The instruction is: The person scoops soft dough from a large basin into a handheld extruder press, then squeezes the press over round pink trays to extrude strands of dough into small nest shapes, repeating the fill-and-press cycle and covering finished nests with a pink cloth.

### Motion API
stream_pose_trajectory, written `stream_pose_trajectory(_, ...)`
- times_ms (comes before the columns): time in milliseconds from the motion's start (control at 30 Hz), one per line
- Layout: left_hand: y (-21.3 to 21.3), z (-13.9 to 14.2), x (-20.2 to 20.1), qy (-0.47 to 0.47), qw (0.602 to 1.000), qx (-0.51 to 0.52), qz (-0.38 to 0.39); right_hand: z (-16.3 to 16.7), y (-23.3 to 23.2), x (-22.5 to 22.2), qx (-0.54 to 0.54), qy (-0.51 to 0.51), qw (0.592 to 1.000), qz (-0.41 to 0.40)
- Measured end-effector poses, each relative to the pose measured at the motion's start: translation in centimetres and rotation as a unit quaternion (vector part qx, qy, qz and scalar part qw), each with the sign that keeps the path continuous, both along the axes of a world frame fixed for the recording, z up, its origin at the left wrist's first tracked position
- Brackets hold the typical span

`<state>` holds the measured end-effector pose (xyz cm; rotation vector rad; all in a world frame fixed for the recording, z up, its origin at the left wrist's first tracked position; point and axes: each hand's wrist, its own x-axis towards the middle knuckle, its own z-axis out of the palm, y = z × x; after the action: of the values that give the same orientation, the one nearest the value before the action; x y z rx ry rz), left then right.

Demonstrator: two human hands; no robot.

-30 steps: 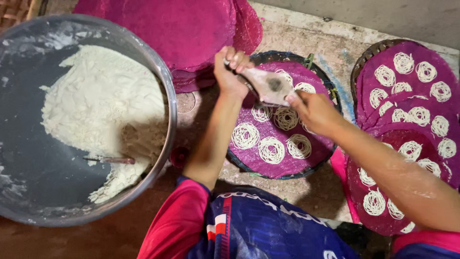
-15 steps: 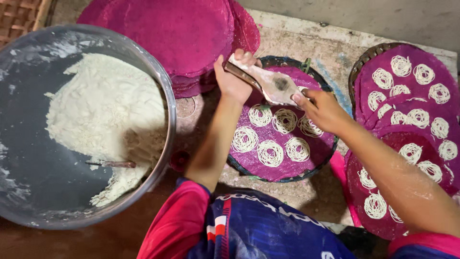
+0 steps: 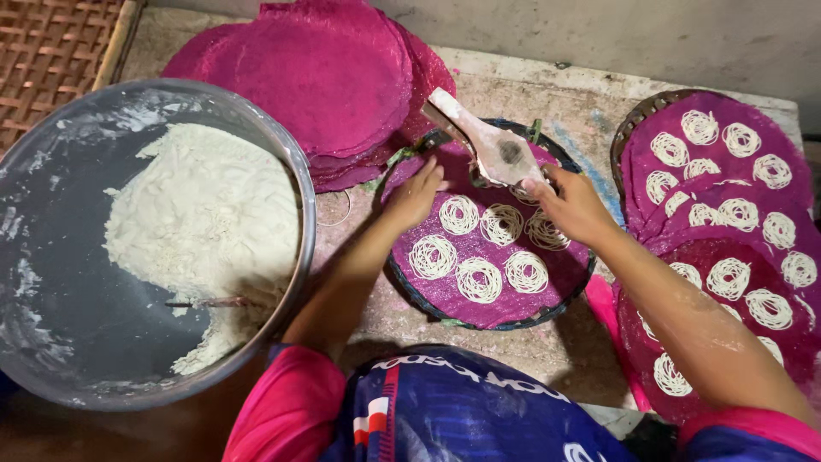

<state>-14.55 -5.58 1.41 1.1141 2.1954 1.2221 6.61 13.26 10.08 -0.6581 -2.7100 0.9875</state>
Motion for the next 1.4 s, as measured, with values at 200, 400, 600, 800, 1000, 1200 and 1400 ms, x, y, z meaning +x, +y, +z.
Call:
stream_pose_trajectory(200,-6.4,11.8,3.4,0.215,0.976,-0.032,0.002,9.1,-5.7,0.2,0.014,-0.013,0.992,0.123)
stream_pose_trajectory(400,-13.3,28.3,5.8,0.062,0.915,0.057,-0.395,20.5,-12.4,-1.1,0.288,0.160,0.845,0.420)
stream_pose_trajectory(600,-23.1,32.2,10.9,-0.040,0.945,-0.152,-0.288,20.8,-17.1,-2.6,0.114,0.111,0.789,0.594)
stream_pose_trajectory(800,-30.0,26.9,6.5,-0.105,0.913,-0.084,-0.386,19.2,-21.6,-3.8,-0.089,0.032,0.777,0.622)
stream_pose_trajectory(1000,-42.8,16.9,-3.8,-0.163,0.962,0.106,-0.190,20.1,-22.3,-6.9,0.035,0.130,0.774,0.619)
stream_pose_trajectory(1200,-45.4,9.3,-5.0,-0.164,0.968,0.106,-0.160,19.8,-22.3,-13.8,0.491,0.291,0.615,0.543)
stream_pose_trajectory(1400,-41.1,8.4,-0.5,0.035,0.997,0.069,-0.027,18.4,-26.0,-17.6,0.480,0.405,0.649,0.429)
